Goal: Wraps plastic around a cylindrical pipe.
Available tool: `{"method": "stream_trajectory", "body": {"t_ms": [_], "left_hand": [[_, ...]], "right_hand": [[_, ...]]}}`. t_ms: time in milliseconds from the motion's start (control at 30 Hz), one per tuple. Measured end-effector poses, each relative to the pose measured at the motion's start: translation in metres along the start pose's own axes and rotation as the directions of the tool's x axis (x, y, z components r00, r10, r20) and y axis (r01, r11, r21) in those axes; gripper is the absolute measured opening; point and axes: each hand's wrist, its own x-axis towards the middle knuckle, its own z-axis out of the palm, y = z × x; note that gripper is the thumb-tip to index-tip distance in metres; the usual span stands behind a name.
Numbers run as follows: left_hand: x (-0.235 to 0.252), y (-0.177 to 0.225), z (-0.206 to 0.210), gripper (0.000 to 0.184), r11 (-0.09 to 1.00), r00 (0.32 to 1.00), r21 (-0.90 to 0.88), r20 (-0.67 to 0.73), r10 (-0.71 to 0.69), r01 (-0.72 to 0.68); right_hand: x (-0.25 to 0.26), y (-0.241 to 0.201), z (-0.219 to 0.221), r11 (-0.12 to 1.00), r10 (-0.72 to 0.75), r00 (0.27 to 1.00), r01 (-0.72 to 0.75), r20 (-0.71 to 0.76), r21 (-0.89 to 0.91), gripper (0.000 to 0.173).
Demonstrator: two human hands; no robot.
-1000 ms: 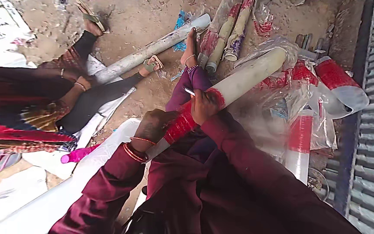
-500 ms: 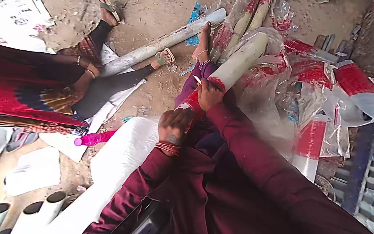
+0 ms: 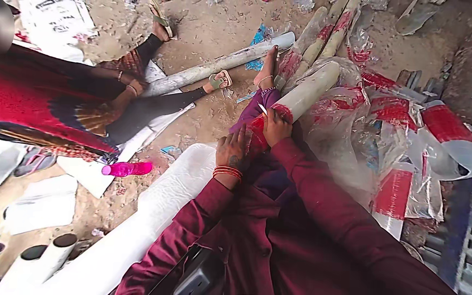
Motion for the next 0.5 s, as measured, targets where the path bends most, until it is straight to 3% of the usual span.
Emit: {"method": "stream_trajectory", "body": {"t_ms": [100, 167, 233, 300, 367, 500], "left_hand": [[0.003, -0.005, -0.004, 0.045, 0.997, 0.999, -0.065, -0.026, 0.032, -0.033], [0.003, -0.013, -0.006, 0.033, 0.990, 0.994, -0.120, -0.088, 0.064, -0.074], [0.001, -0.019, -0.008, 0.028, 0.976, 0.986, -0.189, -0.152, 0.075, -0.104], [-0.001, -0.022, -0.010, 0.031, 0.961, 0.988, -0.269, -0.151, 0.028, -0.068], [-0.004, -0.022, -0.010, 0.030, 0.942, 0.986, -0.334, -0.167, -0.030, -0.028], [-0.009, -0.017, -0.002, 0.026, 0.936, 0.957, -0.341, -0.291, -0.017, -0.088]], "right_hand": [[-0.009, -0.002, -0.010, 0.999, -0.004, 0.997, 0.001, 0.081, 0.041, 0.030], [-0.022, -0.006, -0.023, 0.981, 0.071, 0.994, -0.086, 0.088, 0.172, 0.032], [-0.037, -0.008, -0.036, 0.935, 0.157, 0.987, -0.159, 0.032, 0.318, 0.033], [-0.051, -0.007, -0.051, 0.867, 0.222, 0.963, -0.268, 0.155, 0.419, 0.033], [-0.059, -0.011, -0.066, 0.848, 0.239, 0.923, -0.349, 0.300, 0.398, 0.034], [-0.056, -0.022, -0.077, 0.905, 0.181, 0.863, -0.334, 0.472, 0.264, 0.034]]}}
